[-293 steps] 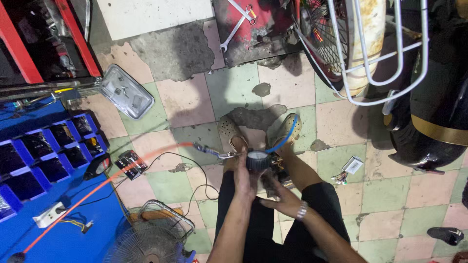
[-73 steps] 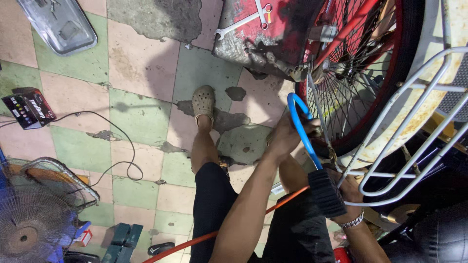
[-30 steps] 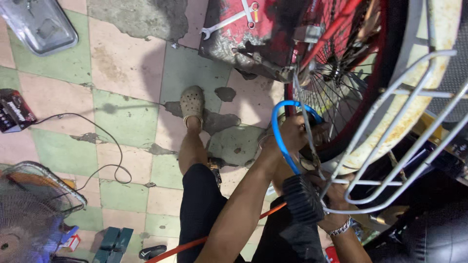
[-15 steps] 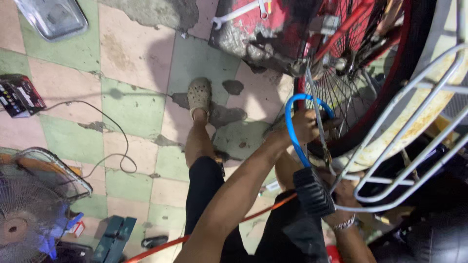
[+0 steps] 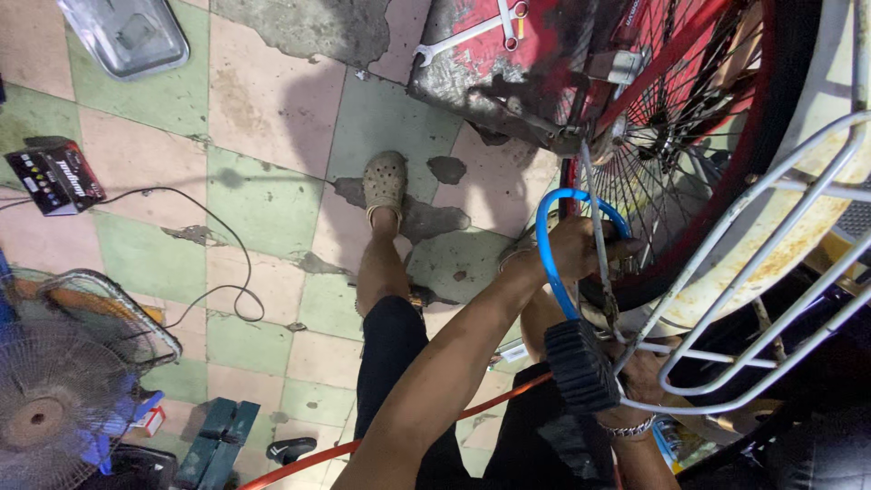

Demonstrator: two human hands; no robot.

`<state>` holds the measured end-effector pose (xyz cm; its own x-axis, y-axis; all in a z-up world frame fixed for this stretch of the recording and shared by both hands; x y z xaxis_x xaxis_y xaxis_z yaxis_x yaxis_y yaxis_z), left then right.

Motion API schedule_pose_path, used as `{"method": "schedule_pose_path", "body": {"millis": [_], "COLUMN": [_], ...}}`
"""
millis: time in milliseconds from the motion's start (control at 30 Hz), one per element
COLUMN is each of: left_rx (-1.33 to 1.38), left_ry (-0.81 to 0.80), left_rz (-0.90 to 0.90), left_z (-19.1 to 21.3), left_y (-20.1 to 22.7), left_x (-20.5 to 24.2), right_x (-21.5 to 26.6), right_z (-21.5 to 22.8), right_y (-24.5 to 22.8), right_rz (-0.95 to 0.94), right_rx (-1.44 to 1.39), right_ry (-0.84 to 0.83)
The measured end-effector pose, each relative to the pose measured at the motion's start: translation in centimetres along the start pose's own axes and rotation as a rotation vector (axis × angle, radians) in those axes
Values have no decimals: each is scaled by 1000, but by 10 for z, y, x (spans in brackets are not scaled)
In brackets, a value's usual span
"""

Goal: The person works on a red bicycle, adjusting the seat, handling electrical wires near the frame, using a wrench on the wheel assembly, and inflating the tire with a pump.

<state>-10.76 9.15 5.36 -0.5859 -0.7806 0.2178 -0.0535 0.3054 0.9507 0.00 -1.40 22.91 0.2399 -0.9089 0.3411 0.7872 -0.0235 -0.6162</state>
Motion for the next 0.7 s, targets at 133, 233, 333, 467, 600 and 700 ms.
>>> {"method": "schedule_pose_path", "body": {"millis": [133, 233, 333, 467, 600, 700], "left_rx": [-129, 103, 66, 104, 86, 77], "left_ry": [27, -58, -71, -35, -19, -56], "left_rz": [-52, 137, 175, 78, 133, 166], "left_z": [2, 1, 4, 3, 5, 7], "left_y": [3, -1, 1, 6, 9, 10], "left_x": [0, 4, 5, 5, 3, 7], "right_x": [-3, -6, -10, -10, -11, -12], "right_z": [0, -1, -5, -9, -11, -13], "right_y": [-3, -9, -12, -14, -15, -19], "right_rz": [-9, 16, 10, -14, -34, -30], "right_rx": [-22, 17, 13, -59, -90, -102], "right_ry": [9, 28, 18, -12, -14, -43]}}
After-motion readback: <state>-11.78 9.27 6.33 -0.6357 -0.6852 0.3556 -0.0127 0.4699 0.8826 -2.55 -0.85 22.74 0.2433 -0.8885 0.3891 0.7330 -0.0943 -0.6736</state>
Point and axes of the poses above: each hand's wrist, its own x-axis away from the middle knuckle, its own z-axis out of the back of the hand, y = z × x, the point moved 3 cm from there along -x, towards the middle knuckle, and after that the axes turned 11 degrees about -y, right-handed, at the moved point
